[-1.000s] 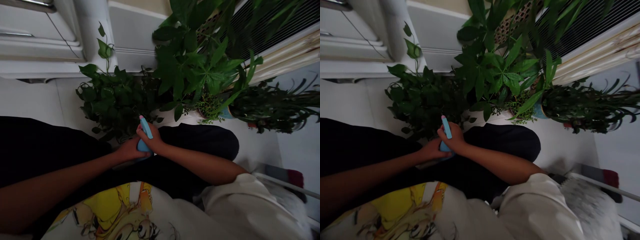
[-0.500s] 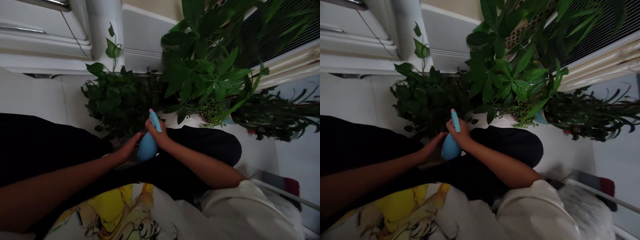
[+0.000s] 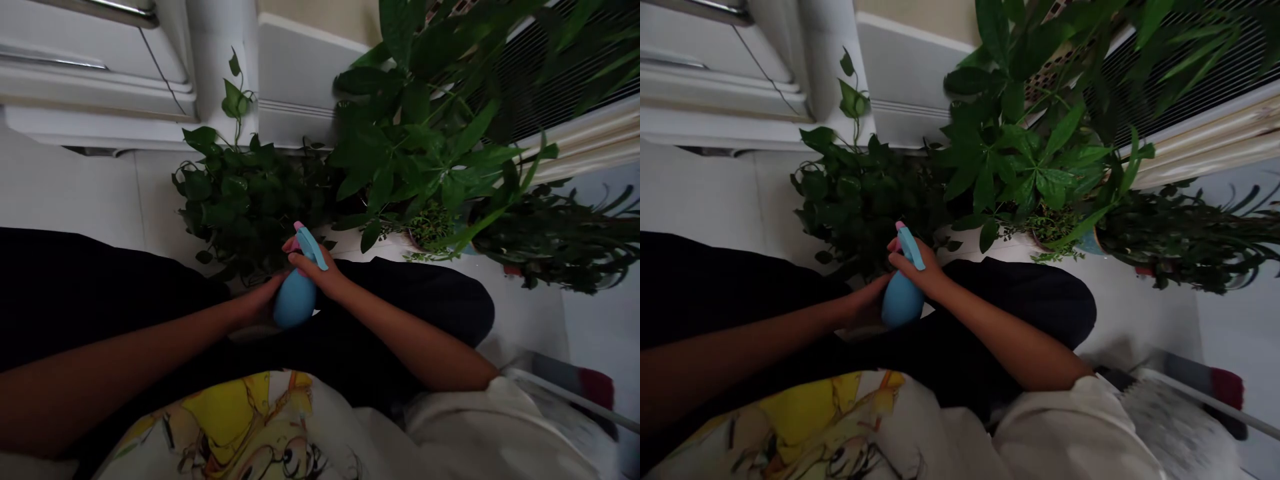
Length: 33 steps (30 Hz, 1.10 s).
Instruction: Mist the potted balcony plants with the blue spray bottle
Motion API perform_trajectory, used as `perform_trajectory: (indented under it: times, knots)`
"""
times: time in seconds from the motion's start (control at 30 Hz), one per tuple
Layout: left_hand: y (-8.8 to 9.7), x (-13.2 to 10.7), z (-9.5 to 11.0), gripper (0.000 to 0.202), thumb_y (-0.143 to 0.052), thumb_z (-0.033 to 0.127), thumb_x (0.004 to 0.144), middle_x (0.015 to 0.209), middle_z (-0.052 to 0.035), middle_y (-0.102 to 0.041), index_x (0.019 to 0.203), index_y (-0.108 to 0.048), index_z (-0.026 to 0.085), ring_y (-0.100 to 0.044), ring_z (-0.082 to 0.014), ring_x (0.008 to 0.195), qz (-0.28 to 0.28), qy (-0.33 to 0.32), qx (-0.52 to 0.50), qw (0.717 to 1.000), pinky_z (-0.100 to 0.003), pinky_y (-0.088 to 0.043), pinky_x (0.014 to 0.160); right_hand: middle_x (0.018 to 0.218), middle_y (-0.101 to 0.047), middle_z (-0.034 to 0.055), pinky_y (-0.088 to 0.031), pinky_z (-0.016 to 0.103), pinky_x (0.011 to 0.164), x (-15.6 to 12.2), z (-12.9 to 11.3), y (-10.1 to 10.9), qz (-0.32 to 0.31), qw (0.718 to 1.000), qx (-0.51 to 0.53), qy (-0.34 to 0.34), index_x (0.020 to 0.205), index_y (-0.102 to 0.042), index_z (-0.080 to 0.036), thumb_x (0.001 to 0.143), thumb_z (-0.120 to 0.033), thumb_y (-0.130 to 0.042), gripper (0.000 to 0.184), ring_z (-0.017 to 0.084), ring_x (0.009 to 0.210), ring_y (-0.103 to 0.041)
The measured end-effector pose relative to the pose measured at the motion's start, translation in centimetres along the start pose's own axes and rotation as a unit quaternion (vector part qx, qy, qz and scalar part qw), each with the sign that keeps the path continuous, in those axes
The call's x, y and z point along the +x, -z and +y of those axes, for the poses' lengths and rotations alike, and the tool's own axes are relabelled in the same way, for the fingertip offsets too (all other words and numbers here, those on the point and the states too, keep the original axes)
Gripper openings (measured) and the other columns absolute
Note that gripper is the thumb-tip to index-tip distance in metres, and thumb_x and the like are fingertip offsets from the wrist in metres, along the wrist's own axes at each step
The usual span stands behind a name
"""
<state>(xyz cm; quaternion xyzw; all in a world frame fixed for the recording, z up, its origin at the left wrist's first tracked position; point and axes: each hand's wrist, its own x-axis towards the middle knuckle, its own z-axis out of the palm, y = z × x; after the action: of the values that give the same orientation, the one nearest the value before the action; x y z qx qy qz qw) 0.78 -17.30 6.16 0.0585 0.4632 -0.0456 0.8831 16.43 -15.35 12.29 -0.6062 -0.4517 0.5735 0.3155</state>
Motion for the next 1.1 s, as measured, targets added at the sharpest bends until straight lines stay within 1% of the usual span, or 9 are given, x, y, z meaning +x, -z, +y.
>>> perform_trajectory:
  times: [0.07,0.17,0.3,0.4,0.57,0.7,0.9,1.03,1.1]
  knots:
    - [0.0,-0.1,-0.4,0.068,-0.052,0.07,0.085,0.118,-0.0122,-0.072,0.131,-0.059,0.02,-0.067,-0.0316,0.108,0.022,-0.012,-0.002,1.0,-0.042,-0.055,0.087,0.102,-0.066,0.0034,-0.048,0.032,0.085,0.3,0.6,-0.3,-0.003,1.0,0.001,-0.013,0.099,-0.065,-0.02,0.083,-0.039,-0.063,0.025,0.019,0.094,-0.061]
    - [0.7,0.3,-1.2,0.061,-0.054,0.065,0.086,0.119,-0.0106,-0.073,0.127,-0.062,0.02,-0.067,-0.0301,0.111,0.029,-0.042,0.0,0.999,-0.039,-0.055,0.09,0.103,-0.066,0.0036,-0.047,0.034,0.092,0.8,1.4,-1.2,-0.008,0.998,0.026,-0.05,0.102,-0.063,-0.019,0.08,-0.043,-0.069,0.032,0.019,0.097,-0.062]
    - [1.9,1.1,-2.0,0.068,-0.055,0.07,0.084,0.119,-0.0123,-0.073,0.127,-0.062,0.019,-0.067,-0.0324,0.112,0.064,-0.07,-0.005,0.995,-0.042,-0.055,0.091,0.107,-0.065,0.0048,-0.048,0.036,0.092,1.0,2.5,-2.5,-0.025,0.986,0.078,-0.145,0.111,-0.06,-0.02,0.071,-0.042,-0.079,0.049,0.021,0.101,-0.062]
    - [2.2,1.1,-1.9,0.068,-0.057,0.069,0.083,0.117,-0.0134,-0.074,0.125,-0.064,0.016,-0.067,-0.033,0.112,0.079,-0.087,-0.022,0.993,-0.042,-0.055,0.092,0.103,-0.065,0.004,-0.049,0.037,0.092,0.9,3.1,-3.0,-0.038,0.978,0.105,-0.179,0.112,-0.06,-0.022,0.068,-0.046,-0.083,0.055,0.021,0.1,-0.062]
    - [1.9,0.2,-1.4,0.062,-0.054,0.065,0.088,0.112,-0.0133,-0.075,0.124,-0.064,0.015,-0.068,-0.0328,0.11,0.064,-0.105,-0.039,0.992,-0.04,-0.055,0.091,0.09,-0.066,0.0026,-0.05,0.037,0.088,1.0,2.8,-3.1,-0.096,0.959,0.16,-0.215,0.1,-0.062,-0.021,0.066,-0.053,-0.083,0.052,0.021,0.092,-0.063]
    - [2.1,0.1,-1.5,0.065,-0.053,0.064,0.09,0.112,-0.0123,-0.075,0.131,-0.059,0.015,-0.067,-0.0312,0.111,0.052,-0.122,-0.038,0.99,-0.039,-0.055,0.093,0.096,-0.067,0.0021,-0.05,0.035,0.087,1.1,2.3,-3.0,-0.101,0.955,0.174,-0.219,0.109,-0.06,-0.022,0.062,-0.048,-0.087,0.06,0.021,0.095,-0.063]
    - [1.8,-0.1,-1.4,0.07,-0.048,0.069,0.09,0.105,-0.0126,-0.076,0.136,-0.057,0.017,-0.071,-0.0305,0.101,0.061,-0.103,-0.047,0.992,-0.04,-0.057,0.087,0.091,-0.068,0.0007,-0.051,0.033,0.081,1.2,2.5,-3.0,-0.095,0.956,0.181,-0.211,0.101,-0.057,-0.022,0.063,-0.041,-0.085,0.05,0.02,0.088,-0.063]
    - [1.8,-0.1,-1.3,0.072,-0.051,0.069,0.089,0.117,-0.0112,-0.074,0.142,-0.052,0.02,-0.068,-0.03,0.11,0.073,-0.117,-0.034,0.99,-0.037,-0.055,0.089,0.085,-0.068,-0.0003,-0.05,0.03,0.077,1.2,2.8,-3.2,-0.078,0.957,0.18,-0.215,0.093,-0.059,-0.021,0.064,-0.038,-0.083,0.042,0.017,0.081,-0.063]
    - [2.2,0.3,-1.6,0.073,-0.053,0.072,0.086,0.121,-0.0102,-0.072,0.139,-0.054,0.021,-0.065,-0.031,0.114,0.085,-0.102,-0.02,0.991,-0.038,-0.054,0.091,0.081,-0.066,-0.0009,-0.049,0.028,0.073,1.1,2.8,-3.3,-0.066,0.959,0.165,-0.221,0.088,-0.06,-0.02,0.067,-0.037,-0.081,0.034,0.015,0.076,-0.061]
